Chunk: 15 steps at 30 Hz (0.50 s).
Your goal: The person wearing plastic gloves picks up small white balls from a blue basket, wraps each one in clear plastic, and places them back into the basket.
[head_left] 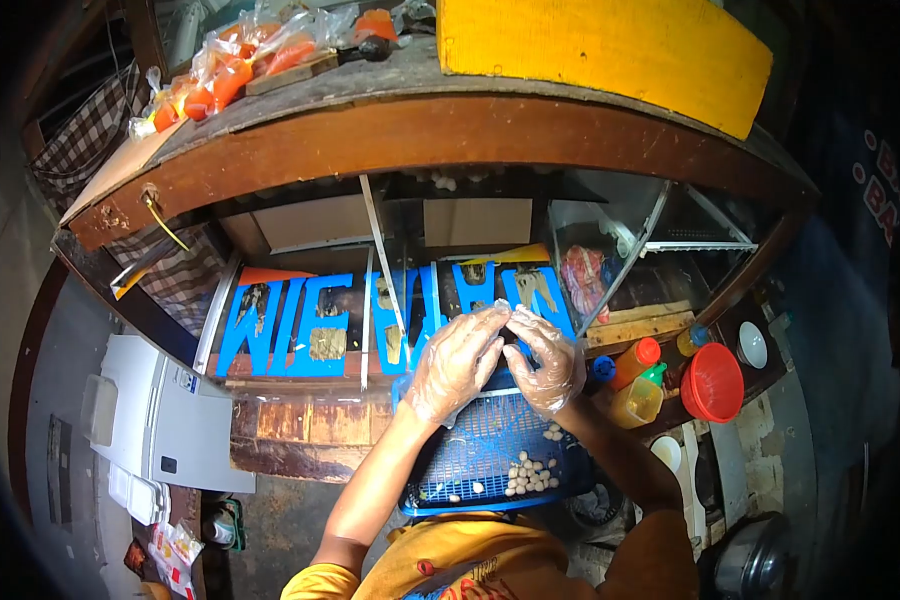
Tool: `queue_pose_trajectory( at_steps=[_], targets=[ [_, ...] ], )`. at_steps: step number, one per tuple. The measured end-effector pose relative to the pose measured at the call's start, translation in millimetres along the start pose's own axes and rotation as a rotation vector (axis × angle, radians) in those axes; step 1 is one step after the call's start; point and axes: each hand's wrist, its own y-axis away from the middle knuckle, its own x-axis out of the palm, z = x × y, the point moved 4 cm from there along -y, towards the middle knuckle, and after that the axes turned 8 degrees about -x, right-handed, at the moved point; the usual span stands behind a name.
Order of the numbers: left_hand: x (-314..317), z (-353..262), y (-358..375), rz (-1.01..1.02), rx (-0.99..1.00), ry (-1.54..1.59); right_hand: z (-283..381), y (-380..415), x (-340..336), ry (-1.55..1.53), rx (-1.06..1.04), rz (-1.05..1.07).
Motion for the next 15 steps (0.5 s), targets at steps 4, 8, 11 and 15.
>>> queue_pose_trajectory(
  at_steps=[4, 8, 11, 15],
  targets=[
    [15.3, 5.2, 15.9, 0.026, -0.031, 0.011, -11.0, 32.9, 9.8, -0.015, 0.122, 0.03],
    [35.3, 6.8, 38.5, 0.117, -0.05, 0.064, -18.4, 70.0, 13.8, -0.08, 0.175, 0.046],
    [50.7, 8.3, 54.9, 0.142, -0.047, 0.077, -18.9, 86.9, 9.8, -0.07, 0.211, 0.074],
    [65.2, 6.0, 68.8, 0.228, -0.068, 0.088, -25.1, 110.5, 3.3, -0.039, 0.262, 0.113]
  ],
)
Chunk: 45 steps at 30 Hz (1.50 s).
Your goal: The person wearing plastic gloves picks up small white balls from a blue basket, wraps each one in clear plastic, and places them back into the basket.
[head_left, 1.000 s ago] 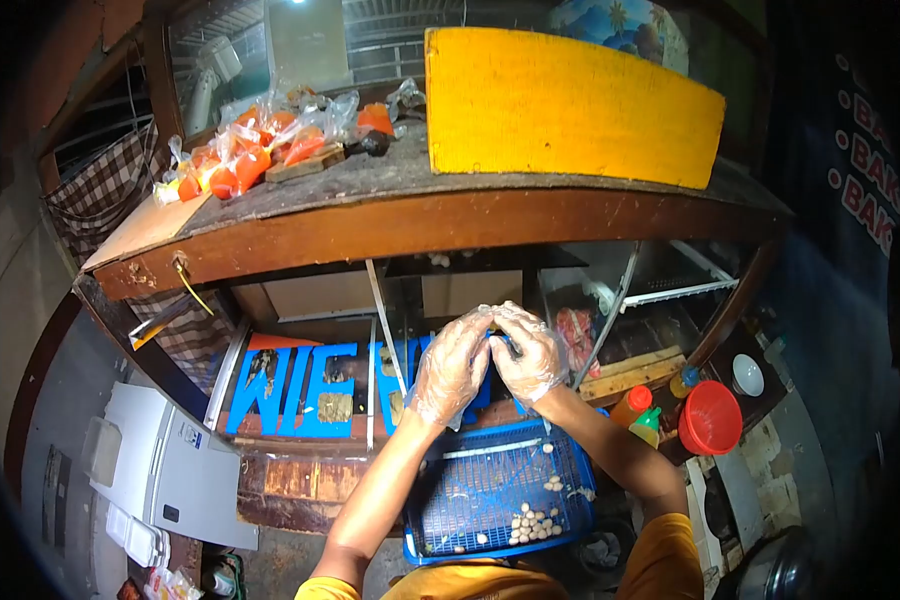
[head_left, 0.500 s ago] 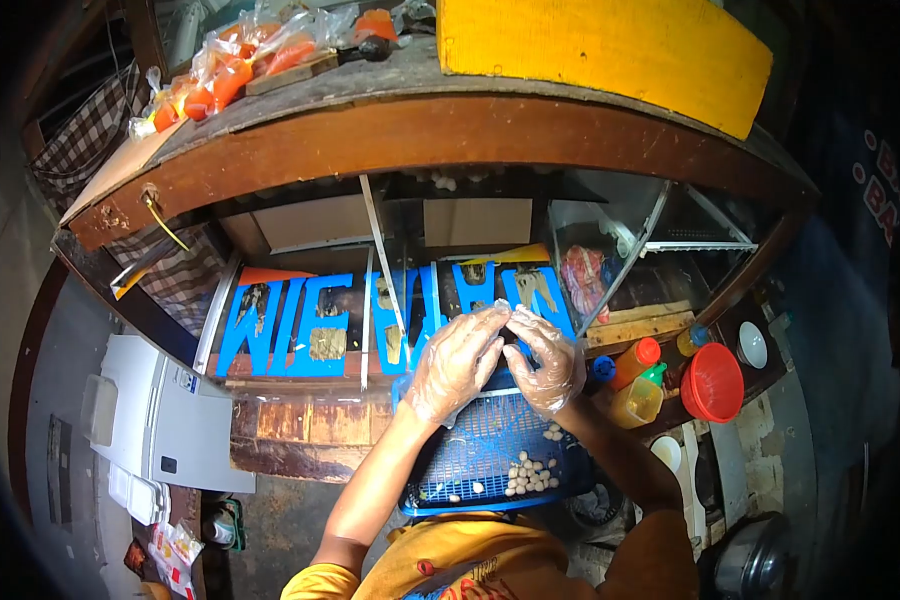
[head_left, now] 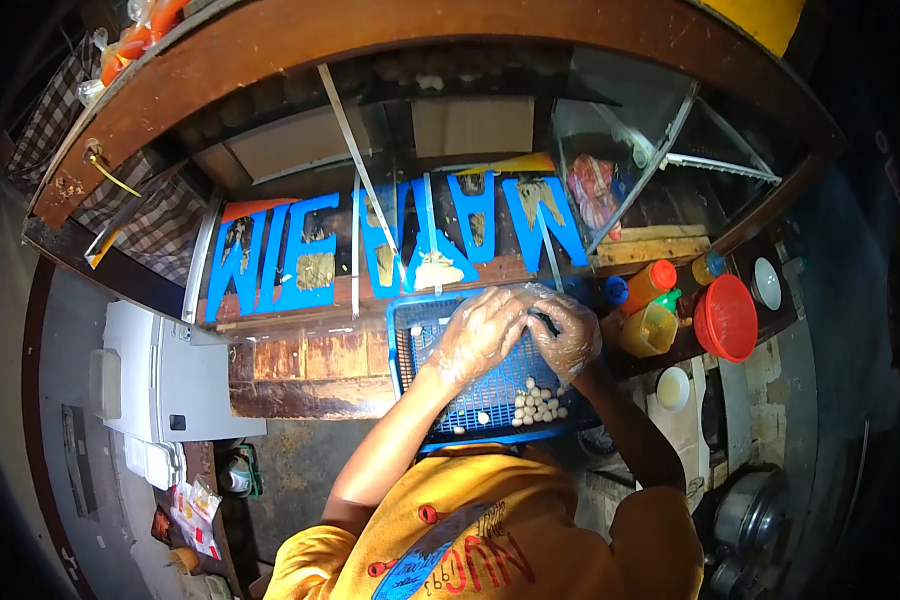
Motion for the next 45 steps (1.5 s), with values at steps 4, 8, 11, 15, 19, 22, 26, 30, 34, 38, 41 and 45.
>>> queue_pose_trajectory(
  at_steps=[4, 8, 11, 15, 19, 22, 26, 30, 34, 38, 41, 45],
  targets=[
    [16.9, -2.4, 9.0, 0.061, -0.006, 0.014, -9.6, 15.9, -1.7, 0.012, 0.029, 0.006],
    [32.9, -1.7, 22.3, 0.132, -0.06, 0.058, -11.9, 35.9, -4.5, 0.044, 0.134, 0.068],
    [45.1, 1.5, 34.2, 0.207, -0.092, 0.092, -23.9, 58.0, 1.1, 0.006, 0.133, 0.105],
    [65.8, 7.2, 54.5, 0.301, -0.165, 0.152, -31.4, 83.9, 6.7, -0.042, 0.229, 0.222],
    [84.3, 14.3, 72.1, 0.419, -0.237, 0.254, -36.2, 109.3, 10.8, 0.005, 0.299, 0.299],
    [98.4, 18.4, 83.6, 0.48, -0.276, 0.287, -35.2, 122.5, 12.4, -0.017, 0.387, 0.31],
    [114.4, 20.9, 95.6, 0.528, -0.291, 0.283, -40.1, 138.9, 15.9, -0.045, 0.469, 0.379],
    [132.6, 29.4, 109.0, 0.588, -0.283, 0.226, -38.7, 144.8, 18.1, 0.006, 0.581, 0.504],
    [138.6, 28.2, 114.4, 0.606, -0.283, 0.157, -39.2, 154.3, 22.4, 0.084, 0.573, 0.567],
    [159.8, 42.6, 128.8, 0.557, -0.295, 0.1, -44.0, 160.6, 29.5, 0.141, 0.595, 0.673],
    [165.0, 48.1, 132.3, 0.586, -0.351, 0.045, -43.8, 165.9, 36.5, 0.144, 0.491, 0.592],
    [161.1, 51.0, 130.3, 0.59, -0.397, 0.099, -40.1, 162.4, 41.8, 0.257, 0.627, 0.653]
  ],
)
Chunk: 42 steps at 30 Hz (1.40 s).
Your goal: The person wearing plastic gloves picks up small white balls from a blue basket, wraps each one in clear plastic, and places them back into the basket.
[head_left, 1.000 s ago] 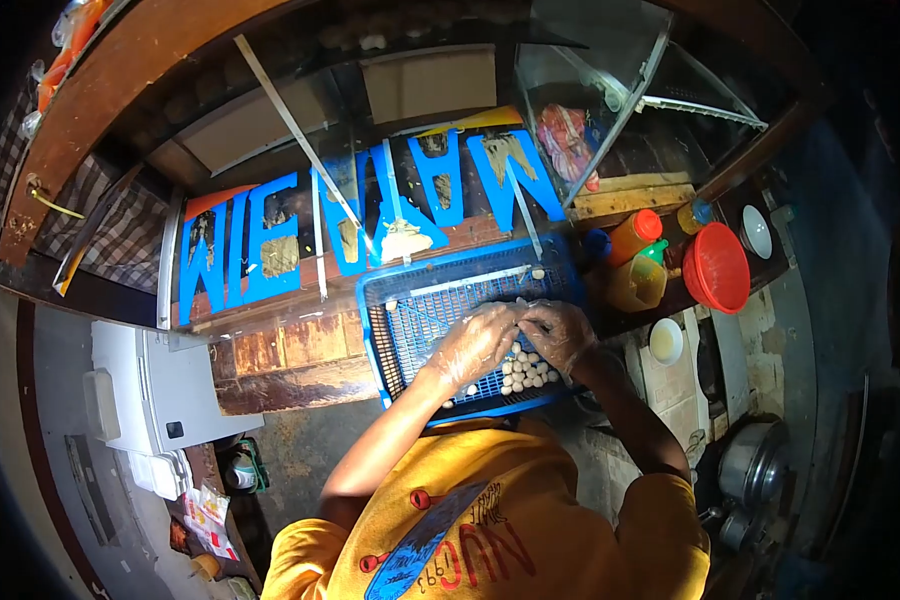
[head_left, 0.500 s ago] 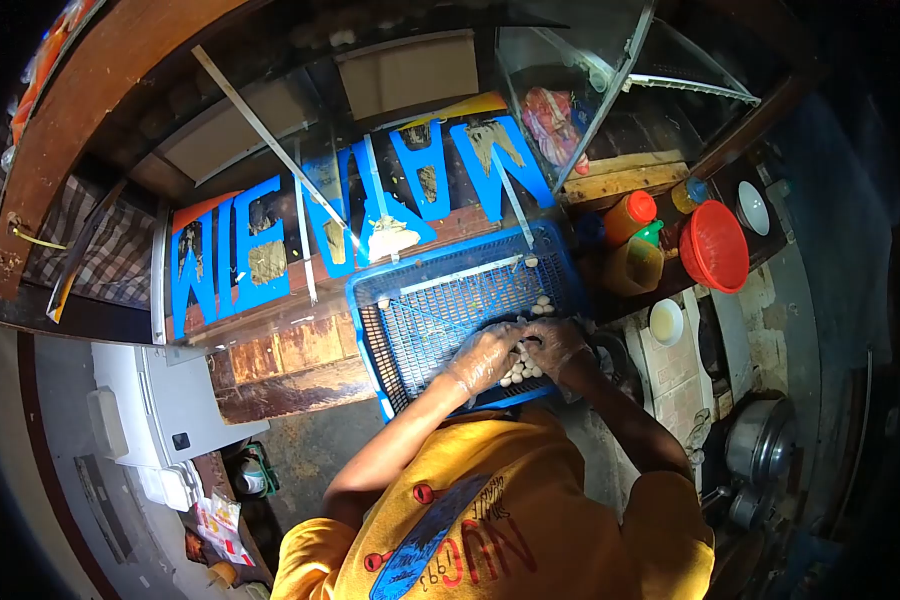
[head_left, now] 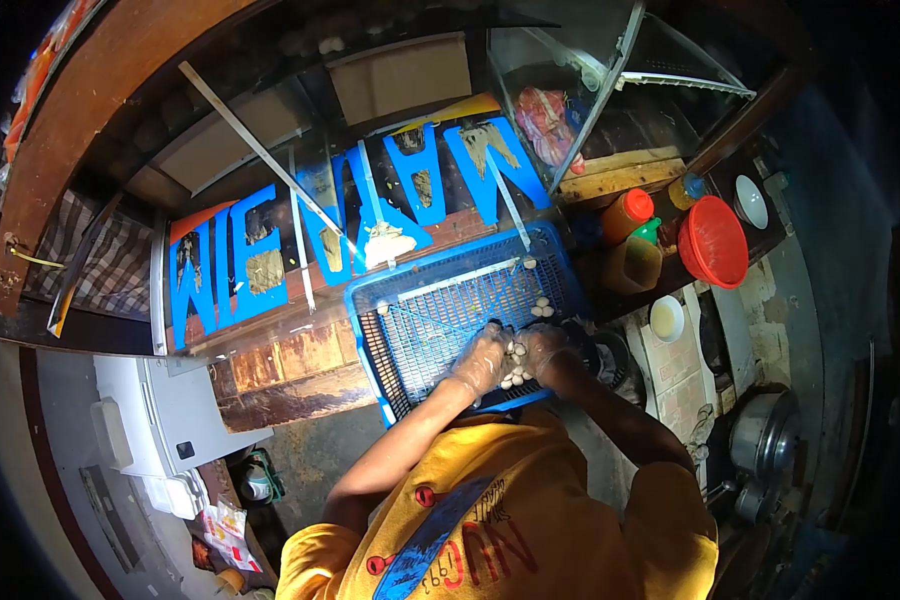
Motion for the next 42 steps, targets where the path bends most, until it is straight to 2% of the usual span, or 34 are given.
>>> queue_pose_trajectory(
  at_steps=[4, 6, 8, 12, 14, 15, 17, 24, 26, 29, 32, 34, 36, 38, 42],
  targets=[
    [-0.5, -4.4, -1.1, 0.06, -0.027, 0.013, 4.8, 3.7, -5.1, 0.011, -0.072, -0.06],
    [-7.3, -14.8, -0.9, 0.022, -0.016, -0.013, 6.1, -0.7, -5.7, 0.014, -0.018, -0.003],
    [-18.3, -27.4, -1.8, 0.215, -0.228, 0.206, 5.1, -3.3, -5.0, 0.015, 0.039, 0.054],
    [-11.1, -18.0, -1.3, 0.107, -0.125, 0.184, 3.7, -5.7, -3.4, -0.025, 0.008, 0.074],
    [-9.2, -15.1, 0.6, 0.041, 0.004, 0.09, 4.3, -7.0, -3.5, -0.019, 0.001, 0.081],
    [-7.9, -15.0, 1.3, 0.04, 0.005, 0.088, 7.5, -7.9, -6.7, -0.005, -0.004, 0.096],
    [-5.4, -17.2, 2.4, -0.033, 0.029, -0.111, 8.5, -7.2, -7.1, 0.008, -0.008, 0.112],
    [9.1, -5.8, 3.6, -0.015, -0.029, -0.171, -4.4, -8.2, 6.6, -0.053, -0.019, 0.077],
    [8.3, -3.6, 4.3, -0.016, 0.009, -0.122, -0.2, -8.9, -0.5, -0.043, 0.015, 0.103],
    [0.9, -2.3, 2.2, 0.022, -0.043, -0.044, 2.8, -7.2, -6.7, -0.121, -0.03, 0.092],
    [-4.0, 2.2, 2.4, 0.041, -0.043, 0.051, 8.3, -2.8, -15.7, -0.205, -0.075, 0.015],
    [-12.7, -0.9, 5.5, 0.15, -0.13, 0.181, 11.0, -2.5, -18.3, -0.228, -0.079, -0.002],
    [-21.4, -4.3, 5.9, 0.137, -0.096, 0.175, 8.9, -1.8, -17.5, -0.266, -0.109, -0.051],
    [-42.3, -21.3, 9.5, 0.037, 0.035, 0.247, 11.7, -2.8, -25.0, -0.303, -0.14, -0.101],
    [-48.3, -12.4, 12.8, 0.046, 0.036, 0.297, 23.1, -3.4, -40.6, -0.376, -0.196, -0.15]
  ],
)
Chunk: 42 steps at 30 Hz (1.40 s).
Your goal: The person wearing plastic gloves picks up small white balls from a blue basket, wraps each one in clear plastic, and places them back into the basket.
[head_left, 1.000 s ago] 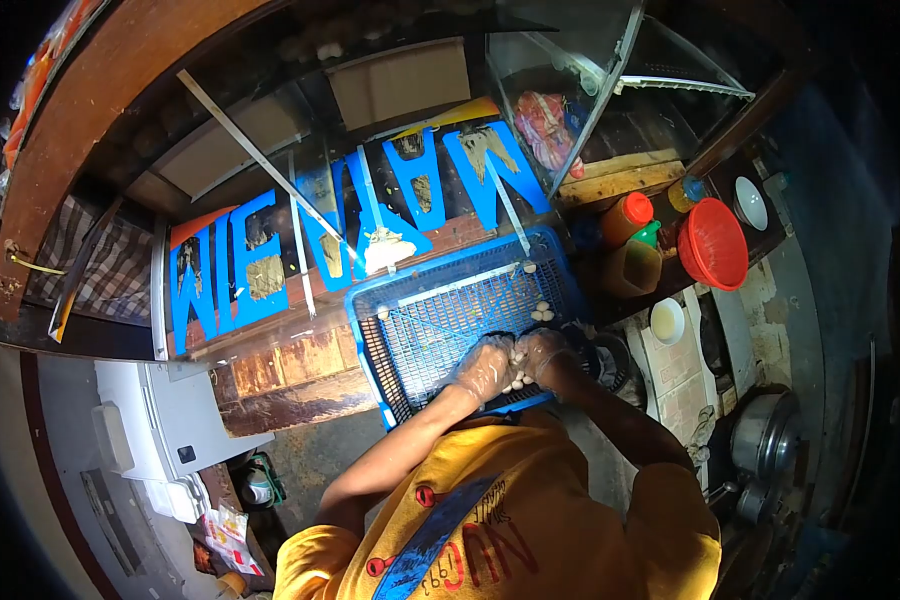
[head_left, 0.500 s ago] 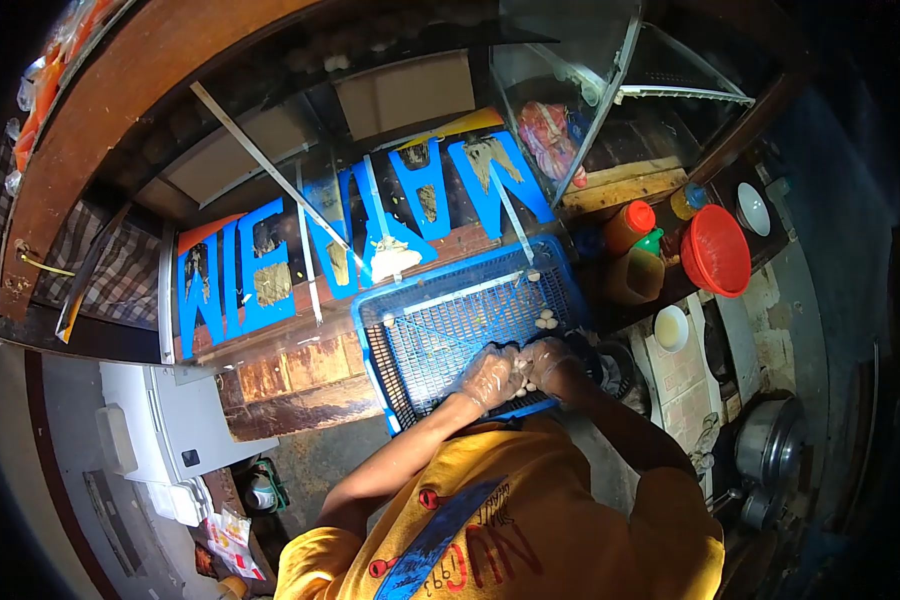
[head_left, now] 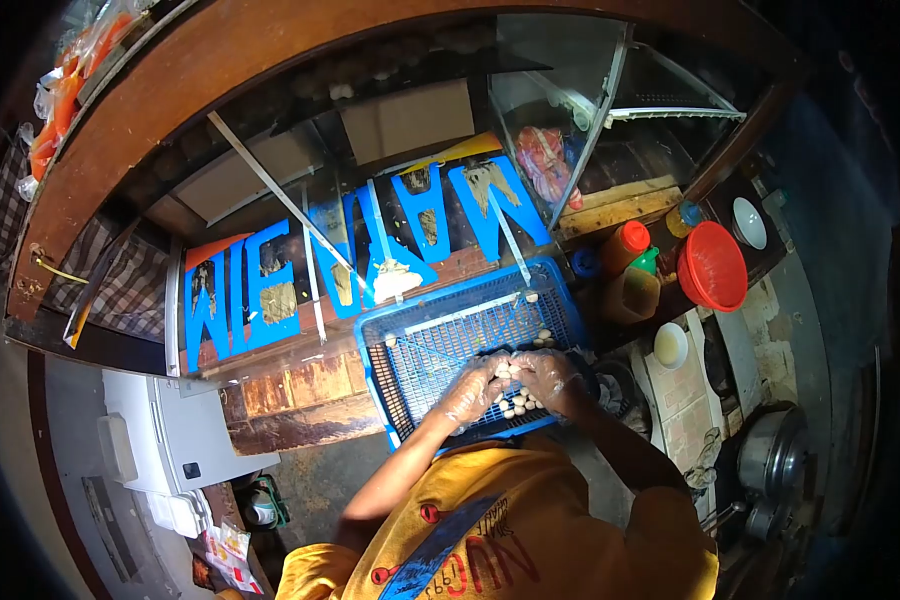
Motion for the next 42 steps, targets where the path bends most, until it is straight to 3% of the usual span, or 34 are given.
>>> queue_pose_trajectory(
  at_steps=[10, 17, 29, 42],
  targets=[
    [-27.3, -15.3, 4.5, -0.187, 0.14, -0.031, 31.7, -14.1, -11.2, -0.03, -0.071, -0.144],
    [-63.9, -47.6, 9.0, -0.252, 0.06, -0.106, 56.8, -40.9, -23.3, -0.06, -0.238, -0.265],
    [-111.8, -74.9, 7.2, -0.457, 0.134, -0.13, 88.6, -88.6, -32.9, -0.016, -0.421, -0.401],
    [-175.0, -145.9, -3.5, -0.666, 0.432, -0.373, 159.1, -130.7, -88.4, 0.028, -0.722, -0.605]
  ],
)
